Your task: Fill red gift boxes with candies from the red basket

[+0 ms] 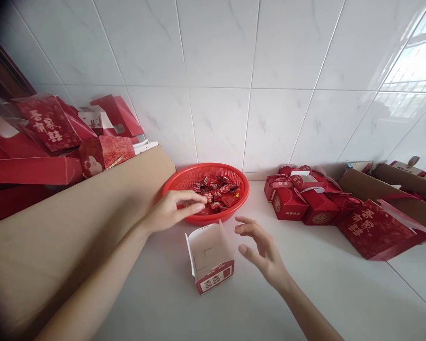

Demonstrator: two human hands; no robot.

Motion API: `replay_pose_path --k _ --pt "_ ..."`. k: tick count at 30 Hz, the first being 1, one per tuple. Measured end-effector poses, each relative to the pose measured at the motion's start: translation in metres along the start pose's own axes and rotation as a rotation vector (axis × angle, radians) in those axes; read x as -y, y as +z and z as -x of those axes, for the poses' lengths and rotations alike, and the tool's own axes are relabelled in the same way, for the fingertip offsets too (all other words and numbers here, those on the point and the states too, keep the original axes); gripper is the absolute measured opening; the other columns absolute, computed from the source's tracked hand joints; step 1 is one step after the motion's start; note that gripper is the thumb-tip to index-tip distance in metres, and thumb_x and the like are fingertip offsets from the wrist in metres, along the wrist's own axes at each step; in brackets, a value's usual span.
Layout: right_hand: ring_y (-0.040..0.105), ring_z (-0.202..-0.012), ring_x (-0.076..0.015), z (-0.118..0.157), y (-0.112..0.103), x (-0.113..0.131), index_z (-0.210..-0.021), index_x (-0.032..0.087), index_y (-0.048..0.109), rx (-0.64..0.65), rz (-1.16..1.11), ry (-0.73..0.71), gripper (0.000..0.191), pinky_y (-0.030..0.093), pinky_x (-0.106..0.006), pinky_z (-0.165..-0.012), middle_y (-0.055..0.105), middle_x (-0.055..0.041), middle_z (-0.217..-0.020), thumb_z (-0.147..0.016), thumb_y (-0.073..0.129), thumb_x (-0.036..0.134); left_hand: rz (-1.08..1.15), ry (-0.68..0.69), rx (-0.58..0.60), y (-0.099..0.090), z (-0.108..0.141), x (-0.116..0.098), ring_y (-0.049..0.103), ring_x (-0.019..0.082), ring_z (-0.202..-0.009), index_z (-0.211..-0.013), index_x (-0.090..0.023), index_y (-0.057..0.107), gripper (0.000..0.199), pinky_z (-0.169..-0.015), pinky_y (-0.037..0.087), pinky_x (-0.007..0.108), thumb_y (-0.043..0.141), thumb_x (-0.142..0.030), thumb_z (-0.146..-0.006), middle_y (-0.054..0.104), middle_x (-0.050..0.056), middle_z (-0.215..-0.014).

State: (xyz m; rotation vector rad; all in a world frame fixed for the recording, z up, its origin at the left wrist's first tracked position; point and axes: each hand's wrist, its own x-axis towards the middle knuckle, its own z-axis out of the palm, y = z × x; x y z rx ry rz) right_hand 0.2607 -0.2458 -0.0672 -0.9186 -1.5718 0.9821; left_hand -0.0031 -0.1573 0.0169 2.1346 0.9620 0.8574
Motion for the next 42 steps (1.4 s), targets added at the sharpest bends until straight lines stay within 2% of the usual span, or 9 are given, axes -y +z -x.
replay_pose_path --k 5,9,11,13,18,21,29,33,42 --pt "0.067 -0.096 -0.0233 -0.041 -0.007 0.002 -0.089 0.025 0.073 -0.186 -0.047 0.021 0.018 0.053 -0.034 -0.081 0.073 -0.007 -0.11 -0.083 0.071 0.041 -0.195 0.058 0.064 0.011 -0.062 0.031 0.069 0.022 -0.1 -0.105 -0.022 0.076 0.026 -0.091 0.054 0.032 0.062 -0.023 -0.084 0.076 0.004 -0.11" --pt "0.065 -0.084 -0.0202 -0.081 -0.003 0.011 -0.085 0.024 0.074 -0.298 -0.095 -0.059 0.016 0.053 -0.035 -0.08 0.074 -0.0041 -0.093 -0.077 0.074 0.037 -0.368 0.138 0.383 0.036 -0.095 0.045 0.069 0.023 -0.095 -0.102 -0.022 0.077 0.029 -0.085 0.051 0.03 0.063 -0.017 -0.077 0.075 0.004 -0.107" --pt "0.064 -0.078 -0.0187 -0.097 0.001 0.013 -0.083 0.023 0.074 -0.328 -0.122 -0.079 0.015 0.052 -0.035 -0.077 0.073 -0.0029 -0.086 -0.075 0.073 0.036 -0.366 0.163 0.44 0.044 -0.103 0.052 0.069 0.022 -0.088 -0.093 -0.021 0.077 0.023 -0.08 0.05 0.029 0.059 -0.018 -0.079 0.075 0.004 -0.097" --pt "0.063 -0.075 -0.018 -0.111 0.005 0.01 -0.079 0.022 0.072 -0.36 -0.138 -0.065 0.014 0.052 -0.034 -0.074 0.071 -0.0019 -0.082 -0.073 0.072 0.036 -0.338 0.141 0.353 0.046 -0.105 0.059 0.068 0.021 -0.086 -0.09 -0.022 0.076 0.023 -0.078 0.048 0.029 0.054 -0.023 -0.084 0.075 0.003 -0.094" --pt "0.063 -0.078 -0.0183 -0.142 0.014 -0.007 -0.075 0.022 0.068 -0.486 -0.16 0.021 0.017 0.05 -0.032 -0.073 0.07 -0.0007 -0.079 -0.067 0.076 0.034 -0.073 0.03 -0.068 0.038 -0.102 0.072 0.061 0.019 -0.072 -0.078 -0.018 0.07 0.032 -0.071 0.044 0.028 0.05 -0.039 -0.091 0.07 0.003 -0.074" --pt "0.064 -0.077 -0.0186 -0.156 0.019 -0.015 -0.08 0.021 0.068 -0.505 -0.175 0.057 0.024 0.049 -0.031 -0.072 0.07 -0.0008 -0.076 -0.067 0.08 0.037 -0.002 0.039 -0.182 0.034 -0.102 0.073 0.057 0.018 -0.071 -0.073 -0.017 0.063 0.039 -0.068 0.043 0.028 0.047 -0.047 -0.092 0.065 0.003 -0.071" --pt "0.054 -0.053 -0.0125 -0.164 0.028 -0.02 -0.067 0.018 0.066 -0.409 -0.273 0.106 0.038 0.04 -0.026 -0.052 0.062 0.0025 -0.056 -0.061 0.086 0.049 0.328 -0.021 -0.203 0.036 -0.101 0.066 0.061 0.02 -0.085 -0.083 -0.017 0.066 0.042 -0.077 0.047 0.029 0.059 -0.058 -0.084 0.069 0.004 -0.084" --pt "0.059 -0.058 -0.0137 -0.166 0.028 -0.023 -0.072 0.019 0.065 -0.482 -0.39 0.093 0.041 0.046 -0.026 -0.056 0.066 0.0027 -0.063 -0.062 0.085 0.053 0.324 -0.093 -0.188 0.035 -0.099 0.065 0.065 0.025 -0.099 -0.092 -0.015 0.071 0.042 -0.089 0.049 0.034 0.07 -0.053 -0.077 0.074 0.01 -0.099" --pt "0.071 -0.079 -0.021 -0.174 0.02 -0.031 -0.074 0.021 0.067 -0.5 -0.68 0.116 0.034 0.057 -0.031 -0.07 0.074 -0.0008 -0.077 -0.064 0.084 0.048 0.449 0.042 -0.071 0.034 -0.095 0.052 0.067 0.025 -0.097 -0.086 -0.016 0.076 0.037 -0.089 0.051 0.034 0.068 -0.052 -0.082 0.076 0.004 -0.094"
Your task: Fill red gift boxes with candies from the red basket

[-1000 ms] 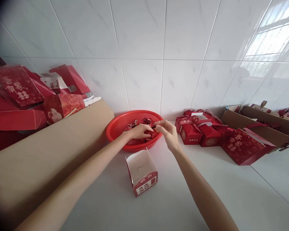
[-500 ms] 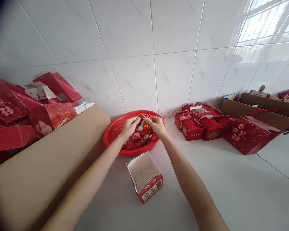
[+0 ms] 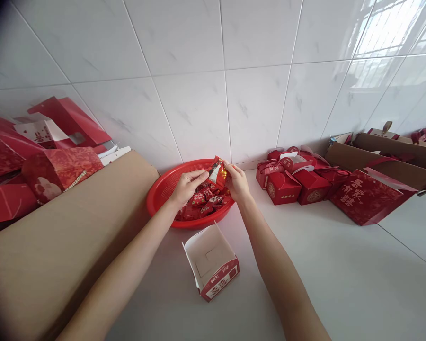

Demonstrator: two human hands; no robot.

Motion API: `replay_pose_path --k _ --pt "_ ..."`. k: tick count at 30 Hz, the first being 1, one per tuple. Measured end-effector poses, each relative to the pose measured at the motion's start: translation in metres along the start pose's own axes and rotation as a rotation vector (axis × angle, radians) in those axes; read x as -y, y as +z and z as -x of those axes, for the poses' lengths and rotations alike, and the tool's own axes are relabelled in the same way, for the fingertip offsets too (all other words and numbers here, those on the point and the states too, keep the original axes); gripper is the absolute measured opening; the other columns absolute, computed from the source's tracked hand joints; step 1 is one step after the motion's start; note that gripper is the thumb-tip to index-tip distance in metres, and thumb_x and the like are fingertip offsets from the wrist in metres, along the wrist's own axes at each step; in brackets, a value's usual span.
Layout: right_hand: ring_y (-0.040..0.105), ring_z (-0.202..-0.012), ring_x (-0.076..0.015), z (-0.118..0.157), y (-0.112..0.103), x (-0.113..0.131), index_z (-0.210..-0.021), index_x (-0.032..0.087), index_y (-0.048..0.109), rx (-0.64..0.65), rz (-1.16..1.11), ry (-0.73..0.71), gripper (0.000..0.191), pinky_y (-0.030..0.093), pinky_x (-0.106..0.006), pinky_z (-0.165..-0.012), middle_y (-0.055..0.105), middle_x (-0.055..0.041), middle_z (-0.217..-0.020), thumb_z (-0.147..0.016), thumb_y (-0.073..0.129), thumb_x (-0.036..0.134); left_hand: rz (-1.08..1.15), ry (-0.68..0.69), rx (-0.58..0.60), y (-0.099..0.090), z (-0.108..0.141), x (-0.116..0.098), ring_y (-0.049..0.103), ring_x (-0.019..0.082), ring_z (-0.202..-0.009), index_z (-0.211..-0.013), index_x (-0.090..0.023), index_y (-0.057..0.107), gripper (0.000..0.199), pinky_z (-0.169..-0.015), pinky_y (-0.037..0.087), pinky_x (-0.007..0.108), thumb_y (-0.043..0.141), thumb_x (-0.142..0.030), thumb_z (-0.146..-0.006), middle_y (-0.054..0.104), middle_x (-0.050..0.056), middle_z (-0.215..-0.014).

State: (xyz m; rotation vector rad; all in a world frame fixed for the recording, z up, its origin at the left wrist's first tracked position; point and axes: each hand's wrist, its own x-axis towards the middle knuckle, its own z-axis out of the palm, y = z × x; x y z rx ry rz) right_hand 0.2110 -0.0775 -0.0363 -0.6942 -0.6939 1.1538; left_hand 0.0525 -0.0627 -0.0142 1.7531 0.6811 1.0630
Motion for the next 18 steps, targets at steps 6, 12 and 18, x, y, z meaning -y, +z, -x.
replay_pose_path --k 6,12,18 --pt "0.073 -0.088 -0.0192 -0.012 -0.01 -0.001 -0.081 0.024 0.068 -0.055 -0.158 0.033 0.021 0.06 -0.031 -0.081 0.076 0.0018 -0.082 -0.076 0.077 0.041 0.063 -0.111 -0.1 -0.001 -0.003 0.011 0.069 0.023 -0.091 -0.093 -0.016 0.075 0.037 -0.093 0.052 0.037 0.068 -0.051 -0.081 0.076 0.006 -0.092" --pt "0.075 -0.087 -0.0195 -0.014 -0.016 -0.001 -0.088 0.023 0.07 -0.063 -0.268 0.061 0.019 0.063 -0.032 -0.079 0.079 -0.0008 -0.086 -0.084 0.072 0.041 -0.251 -0.193 -0.147 -0.003 -0.004 0.019 0.07 0.024 -0.098 -0.094 -0.016 0.076 0.02 -0.094 0.053 0.037 0.061 -0.023 -0.085 0.078 0.008 -0.101" --pt "0.076 -0.092 -0.0238 -0.016 -0.018 -0.006 -0.097 0.019 0.072 -0.112 -0.309 0.129 0.023 0.065 -0.036 -0.077 0.08 -0.0077 -0.096 -0.091 0.061 0.038 -0.566 -0.323 -0.097 -0.007 -0.006 0.023 0.07 0.024 -0.106 -0.102 -0.016 0.076 0.03 -0.097 0.052 0.036 0.054 -0.009 -0.083 0.077 0.009 -0.109"
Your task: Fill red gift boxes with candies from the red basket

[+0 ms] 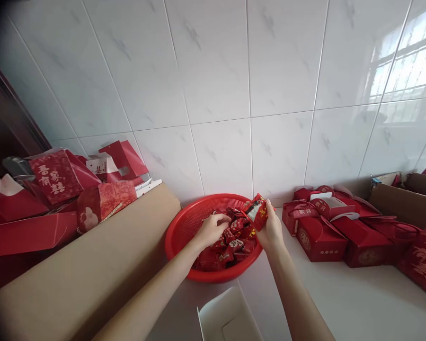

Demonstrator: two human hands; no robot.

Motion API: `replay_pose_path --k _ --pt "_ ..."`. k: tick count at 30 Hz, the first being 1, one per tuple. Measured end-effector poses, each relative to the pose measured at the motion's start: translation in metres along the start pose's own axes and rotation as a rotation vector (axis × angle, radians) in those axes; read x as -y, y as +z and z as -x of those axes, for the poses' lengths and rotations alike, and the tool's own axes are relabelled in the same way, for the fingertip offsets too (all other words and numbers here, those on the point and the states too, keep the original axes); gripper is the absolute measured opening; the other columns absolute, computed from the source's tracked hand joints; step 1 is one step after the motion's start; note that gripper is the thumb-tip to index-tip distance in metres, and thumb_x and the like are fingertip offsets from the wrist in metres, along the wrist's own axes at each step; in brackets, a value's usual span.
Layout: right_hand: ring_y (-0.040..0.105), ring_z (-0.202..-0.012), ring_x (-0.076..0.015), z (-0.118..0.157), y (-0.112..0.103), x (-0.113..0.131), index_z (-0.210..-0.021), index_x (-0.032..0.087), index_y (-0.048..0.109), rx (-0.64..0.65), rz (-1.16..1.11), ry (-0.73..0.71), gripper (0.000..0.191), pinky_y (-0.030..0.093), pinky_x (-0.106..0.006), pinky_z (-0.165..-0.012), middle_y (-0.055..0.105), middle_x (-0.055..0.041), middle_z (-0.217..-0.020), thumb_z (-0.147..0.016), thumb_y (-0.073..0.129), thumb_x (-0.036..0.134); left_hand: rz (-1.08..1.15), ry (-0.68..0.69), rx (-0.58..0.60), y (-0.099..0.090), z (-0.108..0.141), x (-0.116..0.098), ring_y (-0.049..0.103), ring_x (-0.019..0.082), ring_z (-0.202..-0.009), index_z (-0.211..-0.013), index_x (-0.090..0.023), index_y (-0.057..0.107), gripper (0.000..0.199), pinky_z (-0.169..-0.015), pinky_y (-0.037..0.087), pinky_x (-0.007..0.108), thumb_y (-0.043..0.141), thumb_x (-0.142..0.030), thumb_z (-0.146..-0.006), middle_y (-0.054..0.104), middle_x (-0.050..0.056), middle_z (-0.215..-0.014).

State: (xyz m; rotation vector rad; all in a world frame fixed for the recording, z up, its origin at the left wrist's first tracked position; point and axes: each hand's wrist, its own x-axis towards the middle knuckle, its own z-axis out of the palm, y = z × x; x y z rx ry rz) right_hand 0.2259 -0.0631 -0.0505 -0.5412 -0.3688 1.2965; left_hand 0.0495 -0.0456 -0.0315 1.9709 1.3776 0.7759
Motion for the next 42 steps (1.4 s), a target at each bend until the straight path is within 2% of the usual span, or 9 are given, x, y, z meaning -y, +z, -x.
replay_pose_path --k 9,13,16,20,22,24,29,35,42 --pt "0.075 -0.079 -0.021 0.005 0.003 0.0 -0.088 0.021 0.07 0.081 0.041 0.005 0.013 0.064 -0.037 -0.08 0.078 -0.002 -0.086 -0.079 0.067 0.03 -0.122 -0.046 0.098 -0.007 -0.013 0.021 0.071 0.031 -0.098 -0.09 -0.019 0.078 0.041 -0.086 0.054 0.037 0.078 -0.003 -0.053 0.078 0.008 -0.094" --pt "0.074 -0.073 -0.0209 0.005 0.003 0.0 -0.08 0.021 0.068 0.097 0.106 -0.01 0.011 0.064 -0.035 -0.077 0.077 -0.0032 -0.079 -0.069 0.064 0.022 -0.1 -0.019 0.086 -0.005 -0.013 0.021 0.072 0.027 -0.084 -0.088 -0.02 0.078 0.033 -0.08 0.055 0.035 0.079 -0.008 -0.056 0.076 0.004 -0.08" --pt "0.073 -0.07 -0.0214 0.004 0.002 -0.003 -0.077 0.022 0.066 0.092 0.129 -0.029 0.01 0.064 -0.036 -0.072 0.075 -0.0029 -0.075 -0.066 0.065 0.021 -0.064 -0.002 0.072 -0.005 -0.013 0.018 0.072 0.027 -0.087 -0.085 -0.019 0.078 0.021 -0.082 0.055 0.036 0.076 -0.013 -0.065 0.078 0.006 -0.085" --pt "0.071 -0.066 -0.0181 0.006 0.006 -0.007 -0.073 0.022 0.062 0.053 0.142 -0.067 0.013 0.064 -0.032 -0.068 0.074 -0.0004 -0.071 -0.064 0.07 0.019 0.141 0.123 -0.123 -0.011 -0.013 0.01 0.072 0.025 -0.096 -0.085 -0.019 0.077 0.015 -0.092 0.054 0.037 0.065 -0.017 -0.076 0.079 0.007 -0.097" --pt "0.071 -0.067 -0.0177 0.009 0.009 -0.007 -0.075 0.022 0.062 0.045 0.156 -0.075 0.017 0.064 -0.032 -0.068 0.074 -0.0003 -0.073 -0.063 0.074 0.019 0.312 0.215 -0.248 -0.014 -0.011 0.005 0.072 0.023 -0.09 -0.089 -0.018 0.076 0.017 -0.089 0.055 0.037 0.063 -0.025 -0.08 0.079 0.007 -0.096" --pt "0.072 -0.07 -0.0192 0.013 0.013 -0.008 -0.08 0.022 0.063 0.055 0.176 -0.061 0.023 0.064 -0.034 -0.066 0.076 -0.0016 -0.079 -0.063 0.079 0.02 0.466 0.287 -0.276 -0.015 -0.009 0.001 0.072 0.022 -0.085 -0.094 -0.017 0.073 0.023 -0.085 0.057 0.036 0.063 -0.034 -0.082 0.078 0.008 -0.095" --pt "0.073 -0.079 -0.0228 0.023 0.022 -0.005 -0.089 0.022 0.063 0.097 0.227 0.014 0.034 0.065 -0.04 -0.065 0.077 -0.0048 -0.087 -0.063 0.086 0.027 0.623 0.342 -0.155 -0.013 -0.003 -0.004 0.073 0.023 -0.089 -0.095 -0.016 0.073 0.03 -0.088 0.058 0.037 0.073 -0.038 -0.076 0.078 0.008 -0.096" --pt "0.072 -0.087 -0.0231 0.03 0.026 -0.002 -0.091 0.022 0.064 0.167 0.311 0.03 0.04 0.065 -0.035 -0.067 0.076 -0.0022 -0.091 -0.062 0.089 0.036 0.481 0.348 -0.04 -0.009 -0.003 -0.002 0.073 0.025 -0.091 -0.09 -0.017 0.078 0.027 -0.084 0.059 0.037 0.076 -0.039 -0.073 0.079 0.008 -0.094" --pt "0.071 -0.074 -0.0201 0.028 0.023 -0.007 -0.087 0.02 0.062 0.174 0.376 -0.069 0.047 0.063 -0.035 -0.068 0.075 -0.0012 -0.082 -0.053 0.092 0.029 0.38 0.404 -0.013 -0.003 -0.006 0.002 0.072 0.024 -0.089 -0.087 -0.017 0.076 0.021 -0.084 0.057 0.035 0.072 -0.033 -0.074 0.078 0.007 -0.093"
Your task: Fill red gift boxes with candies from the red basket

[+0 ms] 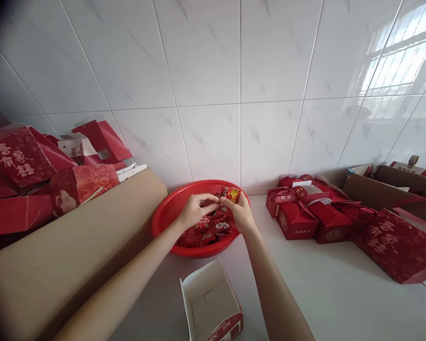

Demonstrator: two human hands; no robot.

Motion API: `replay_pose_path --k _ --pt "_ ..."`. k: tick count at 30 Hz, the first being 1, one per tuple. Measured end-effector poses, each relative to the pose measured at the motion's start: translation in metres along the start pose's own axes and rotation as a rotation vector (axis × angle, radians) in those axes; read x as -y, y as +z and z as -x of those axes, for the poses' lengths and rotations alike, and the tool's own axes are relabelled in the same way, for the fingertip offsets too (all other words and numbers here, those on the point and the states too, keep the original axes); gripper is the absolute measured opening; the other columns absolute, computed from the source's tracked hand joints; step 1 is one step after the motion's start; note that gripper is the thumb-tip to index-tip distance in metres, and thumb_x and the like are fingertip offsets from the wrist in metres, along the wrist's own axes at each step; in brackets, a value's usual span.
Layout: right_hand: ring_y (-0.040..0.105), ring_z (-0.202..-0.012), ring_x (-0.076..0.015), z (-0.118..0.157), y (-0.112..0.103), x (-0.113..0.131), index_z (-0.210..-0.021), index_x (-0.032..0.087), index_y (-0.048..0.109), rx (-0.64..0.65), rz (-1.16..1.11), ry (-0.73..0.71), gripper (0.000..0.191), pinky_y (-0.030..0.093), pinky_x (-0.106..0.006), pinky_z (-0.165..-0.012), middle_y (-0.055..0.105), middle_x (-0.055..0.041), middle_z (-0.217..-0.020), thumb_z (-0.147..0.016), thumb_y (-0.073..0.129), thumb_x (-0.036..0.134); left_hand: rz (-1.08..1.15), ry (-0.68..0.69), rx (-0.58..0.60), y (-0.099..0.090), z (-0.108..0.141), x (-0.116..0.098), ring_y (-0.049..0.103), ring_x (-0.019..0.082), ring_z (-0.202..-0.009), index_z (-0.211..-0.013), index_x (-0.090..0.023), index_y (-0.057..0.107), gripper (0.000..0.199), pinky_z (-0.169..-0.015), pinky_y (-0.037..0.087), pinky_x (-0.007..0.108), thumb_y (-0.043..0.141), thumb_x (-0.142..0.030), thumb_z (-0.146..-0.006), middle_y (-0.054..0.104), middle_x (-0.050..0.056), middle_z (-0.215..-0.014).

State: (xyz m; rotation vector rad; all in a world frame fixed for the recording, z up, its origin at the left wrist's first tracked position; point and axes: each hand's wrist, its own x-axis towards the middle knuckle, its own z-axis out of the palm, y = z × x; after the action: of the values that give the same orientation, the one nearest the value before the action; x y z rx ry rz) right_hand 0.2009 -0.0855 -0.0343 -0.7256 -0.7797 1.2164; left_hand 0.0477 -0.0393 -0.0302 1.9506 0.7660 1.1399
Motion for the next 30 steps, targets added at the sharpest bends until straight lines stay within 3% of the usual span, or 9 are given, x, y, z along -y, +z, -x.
replay_pose_path --k 7,9,13,15,19,25,28,30 --pt "0.071 -0.073 -0.0203 -0.009 -0.007 -0.009 -0.086 0.02 0.06 -0.121 -0.021 -0.09 0.043 0.062 -0.035 -0.068 0.073 0.0005 -0.076 -0.056 0.09 0.029 -0.197 -0.147 -0.006 -0.004 0.0 0.001 0.07 0.022 -0.094 -0.092 -0.017 0.071 0.017 -0.086 0.053 0.032 0.061 -0.025 -0.082 0.077 0.007 -0.099" --pt "0.072 -0.073 -0.0211 -0.01 -0.007 -0.009 -0.086 0.021 0.061 -0.141 -0.027 -0.104 0.042 0.063 -0.036 -0.068 0.073 0.0004 -0.077 -0.057 0.089 0.03 -0.308 -0.224 0.105 -0.008 0.002 0.0 0.07 0.023 -0.091 -0.088 -0.018 0.073 0.016 -0.082 0.051 0.031 0.06 -0.026 -0.083 0.077 0.006 -0.094" --pt "0.073 -0.072 -0.0221 -0.009 -0.006 -0.008 -0.085 0.021 0.061 -0.152 -0.029 -0.108 0.041 0.063 -0.036 -0.065 0.074 0.0 -0.078 -0.057 0.089 0.03 -0.431 -0.332 0.469 -0.01 0.008 -0.003 0.069 0.023 -0.082 -0.085 -0.02 0.076 0.025 -0.07 0.047 0.028 0.064 -0.042 -0.083 0.077 0.002 -0.085" --pt "0.072 -0.071 -0.0212 -0.008 -0.006 -0.008 -0.085 0.021 0.061 -0.156 -0.029 -0.11 0.041 0.064 -0.036 -0.065 0.073 0.0001 -0.077 -0.057 0.089 0.03 -0.475 -0.341 0.552 -0.009 0.01 -0.003 0.069 0.023 -0.081 -0.087 -0.021 0.076 0.028 -0.067 0.045 0.027 0.069 -0.046 -0.079 0.076 0.001 -0.083" --pt "0.072 -0.072 -0.0203 -0.008 -0.006 -0.008 -0.086 0.02 0.062 -0.155 -0.027 -0.116 0.041 0.064 -0.036 -0.068 0.073 0.0 -0.077 -0.057 0.09 0.029 -0.528 -0.372 0.532 -0.005 0.011 -0.001 0.067 0.024 -0.082 -0.1 -0.021 0.073 0.04 -0.066 0.044 0.027 0.078 -0.045 -0.068 0.074 0.002 -0.085" --pt "0.071 -0.07 -0.0198 -0.008 -0.005 -0.008 -0.085 0.02 0.061 -0.152 -0.025 -0.122 0.041 0.063 -0.035 -0.066 0.073 0.0002 -0.077 -0.057 0.09 0.03 -0.534 -0.346 0.538 -0.005 0.01 -0.003 0.063 0.02 -0.07 -0.076 -0.02 0.073 0.025 -0.059 0.039 0.026 0.081 -0.04 -0.063 0.068 -0.001 -0.071" --pt "0.071 -0.069 -0.02 -0.008 -0.005 -0.008 -0.085 0.02 0.061 -0.155 -0.026 -0.123 0.041 0.062 -0.035 -0.063 0.073 -0.0004 -0.076 -0.057 0.089 0.03 -0.541 -0.288 0.427 -0.006 0.011 -0.006 0.063 0.019 -0.07 -0.078 -0.02 0.074 0.023 -0.061 0.039 0.026 0.082 -0.032 -0.061 0.068 -0.001 -0.071" --pt "0.071 -0.068 -0.0197 -0.008 -0.004 -0.008 -0.085 0.02 0.062 -0.156 -0.029 -0.126 0.042 0.062 -0.034 -0.062 0.074 -0.0006 -0.077 -0.056 0.09 0.03 -0.549 -0.232 0.282 -0.007 0.01 -0.008 0.062 0.019 -0.071 -0.075 -0.019 0.073 0.015 -0.063 0.04 0.026 0.079 -0.027 -0.064 0.068 0.0 -0.072"
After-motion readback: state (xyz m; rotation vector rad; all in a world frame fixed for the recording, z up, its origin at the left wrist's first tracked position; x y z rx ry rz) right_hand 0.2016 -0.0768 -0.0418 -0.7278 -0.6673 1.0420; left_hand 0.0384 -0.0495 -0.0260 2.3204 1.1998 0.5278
